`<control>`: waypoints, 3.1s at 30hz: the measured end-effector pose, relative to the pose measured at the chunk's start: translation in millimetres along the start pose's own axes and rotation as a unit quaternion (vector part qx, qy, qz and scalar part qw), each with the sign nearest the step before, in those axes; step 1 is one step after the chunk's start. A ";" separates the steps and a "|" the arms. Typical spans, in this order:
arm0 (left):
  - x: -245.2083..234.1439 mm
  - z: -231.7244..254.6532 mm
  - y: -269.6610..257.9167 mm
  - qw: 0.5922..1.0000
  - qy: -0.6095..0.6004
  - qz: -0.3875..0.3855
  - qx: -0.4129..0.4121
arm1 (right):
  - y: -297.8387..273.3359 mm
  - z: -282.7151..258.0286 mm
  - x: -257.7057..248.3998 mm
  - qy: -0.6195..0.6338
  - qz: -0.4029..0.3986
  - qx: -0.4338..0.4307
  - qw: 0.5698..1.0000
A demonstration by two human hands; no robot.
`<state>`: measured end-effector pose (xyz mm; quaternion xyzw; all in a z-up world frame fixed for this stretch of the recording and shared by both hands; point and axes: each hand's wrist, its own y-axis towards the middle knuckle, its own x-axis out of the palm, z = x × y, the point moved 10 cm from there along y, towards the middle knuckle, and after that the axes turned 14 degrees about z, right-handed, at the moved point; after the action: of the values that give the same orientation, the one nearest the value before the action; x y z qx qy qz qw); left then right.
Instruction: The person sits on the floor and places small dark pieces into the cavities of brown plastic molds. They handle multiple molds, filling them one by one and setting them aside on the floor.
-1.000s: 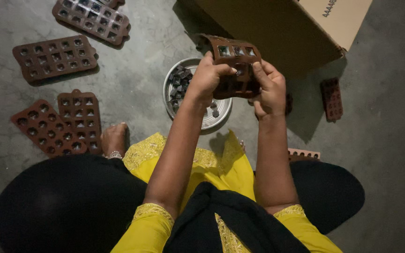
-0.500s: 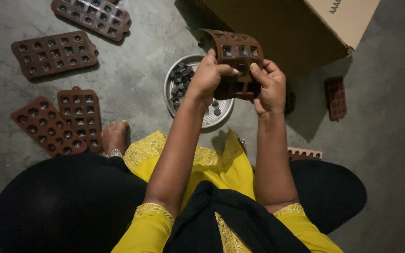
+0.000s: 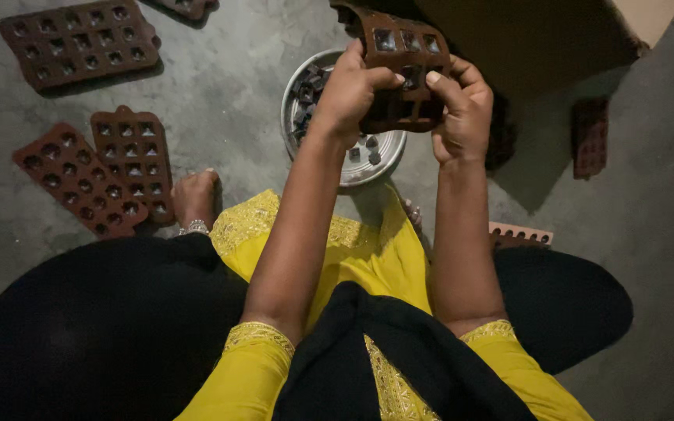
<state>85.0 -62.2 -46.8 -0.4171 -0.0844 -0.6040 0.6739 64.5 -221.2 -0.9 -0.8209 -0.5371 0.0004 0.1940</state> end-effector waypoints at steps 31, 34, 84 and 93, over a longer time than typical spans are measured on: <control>-55.2 5.6 20.1 0.993 0.003 0.114 -0.015 | 31.6 161.8 -59.3 -0.396 0.036 -0.195 0.896; -52.6 7.6 18.6 0.993 -0.001 0.120 -0.025 | 48.8 77.0 -65.2 -0.383 0.174 -0.245 0.873; -10.7 22.4 1.0 0.998 -0.067 0.002 -0.011 | -33.2 2.1 27.5 -0.035 -0.067 0.106 0.992; -16.3 19.6 1.6 0.998 -0.045 0.028 -0.017 | -22.0 16.3 17.1 -0.058 -0.025 0.066 0.996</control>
<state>89.9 -37.2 -45.1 -0.4573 -0.0933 -0.5668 0.6789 48.9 -193.3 -5.4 -0.7910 -0.5669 0.0789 0.2160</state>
